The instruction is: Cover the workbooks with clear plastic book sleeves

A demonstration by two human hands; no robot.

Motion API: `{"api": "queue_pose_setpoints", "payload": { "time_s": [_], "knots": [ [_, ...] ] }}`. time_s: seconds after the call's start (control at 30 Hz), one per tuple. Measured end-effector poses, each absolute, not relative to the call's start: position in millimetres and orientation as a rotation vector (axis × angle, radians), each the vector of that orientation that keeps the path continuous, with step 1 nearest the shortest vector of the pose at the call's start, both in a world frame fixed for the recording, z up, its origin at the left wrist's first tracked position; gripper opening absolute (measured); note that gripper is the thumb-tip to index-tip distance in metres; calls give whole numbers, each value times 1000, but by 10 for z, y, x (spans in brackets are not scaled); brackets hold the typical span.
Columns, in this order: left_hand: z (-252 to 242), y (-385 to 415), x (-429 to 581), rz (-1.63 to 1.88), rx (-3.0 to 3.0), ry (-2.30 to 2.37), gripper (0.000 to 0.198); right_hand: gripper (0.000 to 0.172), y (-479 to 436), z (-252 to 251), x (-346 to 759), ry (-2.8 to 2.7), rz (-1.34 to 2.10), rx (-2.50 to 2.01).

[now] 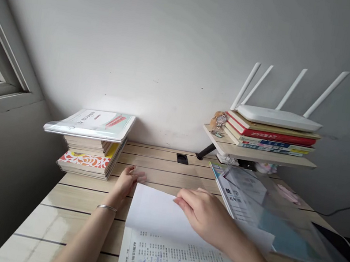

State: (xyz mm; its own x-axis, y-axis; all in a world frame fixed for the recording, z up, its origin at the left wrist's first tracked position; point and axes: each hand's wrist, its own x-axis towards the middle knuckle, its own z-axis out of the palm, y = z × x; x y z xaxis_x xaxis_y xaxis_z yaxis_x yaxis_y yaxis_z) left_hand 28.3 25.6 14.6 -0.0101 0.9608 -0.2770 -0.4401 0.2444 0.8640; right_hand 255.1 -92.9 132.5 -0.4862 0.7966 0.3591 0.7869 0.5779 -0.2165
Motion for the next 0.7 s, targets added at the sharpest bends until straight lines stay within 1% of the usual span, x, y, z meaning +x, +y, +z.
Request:
{"api": "queue_pose_setpoints", "payload": {
  "time_s": [0.07,0.13,0.27,0.37,0.47,0.6,0.7],
  "knots": [
    [141,258,279,1247,652,1041,60,27,-785,1177,2506,-2429,133,-1545],
    [150,246,263,1240,664,1022,66,28,-663,983,2440,-2452,146,-1718],
    [180,208,231,1197,683,975,84,27,-512,614,2335,-2428,131,-1765],
    [186,189,248,1209,699,974,88,27,-434,446,2317,-2335,97,-1771],
    [170,183,299,1252,731,1004,80,26,-355,350,2322,-2281,90,-1789],
    [136,182,374,1275,800,1088,56,24,-275,260,2325,-2247,132,-1851],
    [131,170,413,1268,893,1119,44,24,-239,239,2330,-2212,99,-1877]
  ]
}}
